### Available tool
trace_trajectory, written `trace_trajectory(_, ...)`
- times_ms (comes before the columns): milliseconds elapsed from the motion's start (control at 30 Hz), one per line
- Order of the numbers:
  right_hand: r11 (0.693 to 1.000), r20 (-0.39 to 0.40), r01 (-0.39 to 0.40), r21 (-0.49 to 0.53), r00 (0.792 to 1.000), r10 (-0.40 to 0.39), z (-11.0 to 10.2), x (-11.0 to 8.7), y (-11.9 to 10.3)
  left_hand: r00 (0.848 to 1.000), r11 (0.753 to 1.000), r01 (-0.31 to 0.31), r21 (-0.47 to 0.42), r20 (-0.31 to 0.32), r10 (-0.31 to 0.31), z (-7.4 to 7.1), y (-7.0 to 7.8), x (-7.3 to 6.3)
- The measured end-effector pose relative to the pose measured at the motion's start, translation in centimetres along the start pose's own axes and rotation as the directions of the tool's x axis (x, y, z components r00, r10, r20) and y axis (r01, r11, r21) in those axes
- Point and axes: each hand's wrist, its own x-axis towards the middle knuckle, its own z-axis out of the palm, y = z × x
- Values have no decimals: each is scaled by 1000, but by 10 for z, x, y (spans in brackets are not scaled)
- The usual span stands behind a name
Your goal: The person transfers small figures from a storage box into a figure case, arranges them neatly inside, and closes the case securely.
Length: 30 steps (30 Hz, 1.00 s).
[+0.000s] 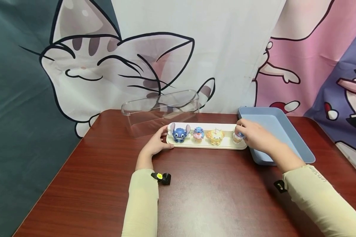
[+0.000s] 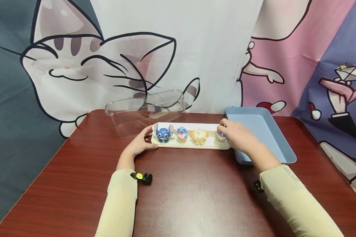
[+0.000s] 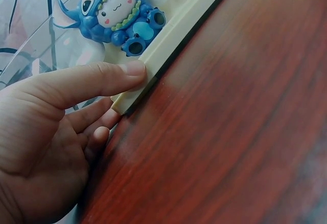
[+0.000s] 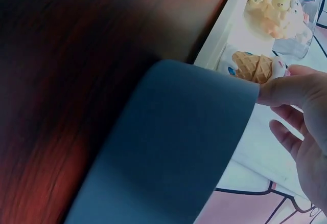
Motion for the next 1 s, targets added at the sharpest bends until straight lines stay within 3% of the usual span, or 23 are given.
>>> trace_trajectory(133,999,-13,34,22,999,-34,2,0,0,1000,1000,-10,-3,-12,10,2,-20,11)
trace_trajectory(200,998,4,28,52,1000,-28,3,-1,0,1000,1000,-10,4,-20,11,2,-22,12)
trace_trajectory(367,965,85,-139,222,989,123,-2,-4,1,1000,1000,-6,12,-31,6,2,-21,12)
trace_trajectory(500,912,78,-276,304,961,265,-6,-4,5,999,1000,-3,5,-39,3,1,-19,11)
trace_trajectory(600,883,117,-342,320,940,322,-7,-3,9,999,1000,-2,6,-40,2,1,-19,11)
trace_trajectory(767,839,186,-389,381,921,343,-6,-2,10,999,1000,-6,8,-32,6,1,-20,10)
trace_trajectory(1000,821,192,-383,424,924,331,-8,-3,11,999,1000,-12,24,-30,13,0,-19,11)
